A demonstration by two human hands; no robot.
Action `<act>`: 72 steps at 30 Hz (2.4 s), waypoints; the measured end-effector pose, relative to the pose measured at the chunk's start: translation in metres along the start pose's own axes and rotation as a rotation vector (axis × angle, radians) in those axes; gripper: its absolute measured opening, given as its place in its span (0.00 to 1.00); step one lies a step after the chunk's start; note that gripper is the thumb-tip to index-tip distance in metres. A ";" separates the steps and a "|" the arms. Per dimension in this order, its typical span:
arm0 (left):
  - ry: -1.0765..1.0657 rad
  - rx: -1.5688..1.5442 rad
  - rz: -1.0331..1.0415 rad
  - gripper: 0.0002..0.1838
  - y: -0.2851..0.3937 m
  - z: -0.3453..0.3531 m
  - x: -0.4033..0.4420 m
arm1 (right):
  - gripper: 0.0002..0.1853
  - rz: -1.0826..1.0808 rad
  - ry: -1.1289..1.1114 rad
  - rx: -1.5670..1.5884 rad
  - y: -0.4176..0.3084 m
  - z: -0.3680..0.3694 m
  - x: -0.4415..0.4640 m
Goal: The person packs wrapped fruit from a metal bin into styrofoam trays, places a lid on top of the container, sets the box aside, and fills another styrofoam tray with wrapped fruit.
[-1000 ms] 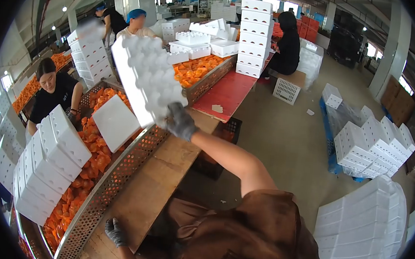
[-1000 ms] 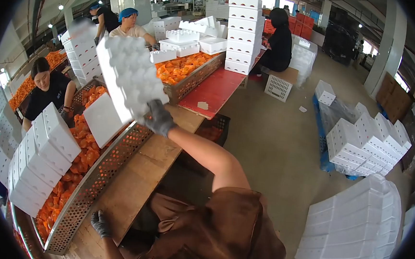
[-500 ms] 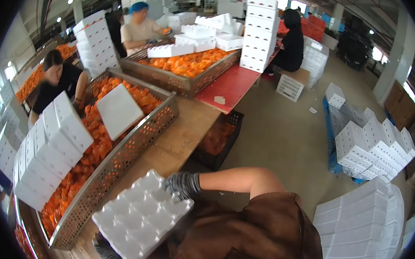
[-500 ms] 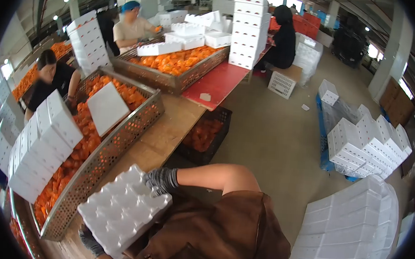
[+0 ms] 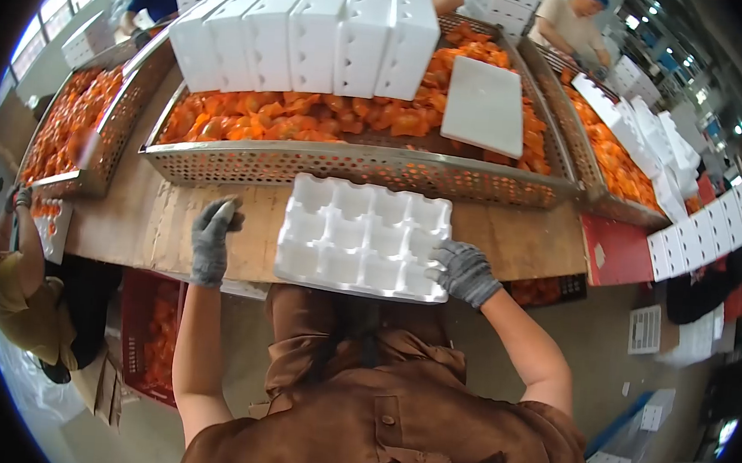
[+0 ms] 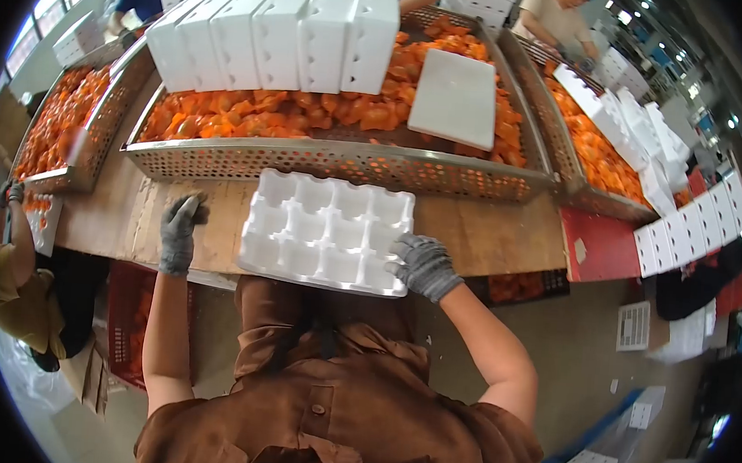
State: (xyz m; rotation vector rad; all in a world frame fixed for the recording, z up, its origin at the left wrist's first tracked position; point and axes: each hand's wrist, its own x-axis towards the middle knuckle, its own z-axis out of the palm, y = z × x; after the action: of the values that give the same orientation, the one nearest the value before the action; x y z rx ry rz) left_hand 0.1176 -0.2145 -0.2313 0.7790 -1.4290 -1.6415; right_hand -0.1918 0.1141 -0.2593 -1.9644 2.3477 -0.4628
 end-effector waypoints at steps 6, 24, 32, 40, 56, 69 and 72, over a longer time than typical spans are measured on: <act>-0.110 0.568 0.550 0.09 0.046 0.053 0.066 | 0.08 -0.194 0.332 0.099 -0.010 -0.063 0.035; -0.384 1.784 -0.139 0.29 0.025 0.117 0.190 | 0.38 0.033 -0.608 -0.273 -0.036 -0.007 0.383; -0.394 1.515 -0.092 0.27 0.029 0.109 0.185 | 0.26 0.534 -0.630 0.423 -0.030 0.022 0.405; -0.478 1.625 -0.160 0.32 0.037 0.118 0.181 | 0.22 0.384 -0.191 0.259 -0.001 0.071 0.413; 0.099 0.747 0.329 0.30 -0.014 0.083 0.198 | 0.35 0.076 -0.124 0.062 0.064 -0.038 0.328; -0.234 -0.315 0.189 0.21 -0.032 0.077 0.088 | 0.23 0.290 -0.108 1.659 0.006 -0.055 0.145; -0.204 -0.130 -0.131 0.23 -0.034 0.088 0.045 | 0.25 0.331 -0.085 1.332 -0.020 -0.033 0.147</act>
State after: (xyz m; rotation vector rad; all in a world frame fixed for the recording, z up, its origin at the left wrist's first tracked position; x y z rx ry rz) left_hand 0.0142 -0.2093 -0.2471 0.6582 -1.4177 -1.9397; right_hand -0.2088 -0.0251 -0.1994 -0.9013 1.4517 -1.3614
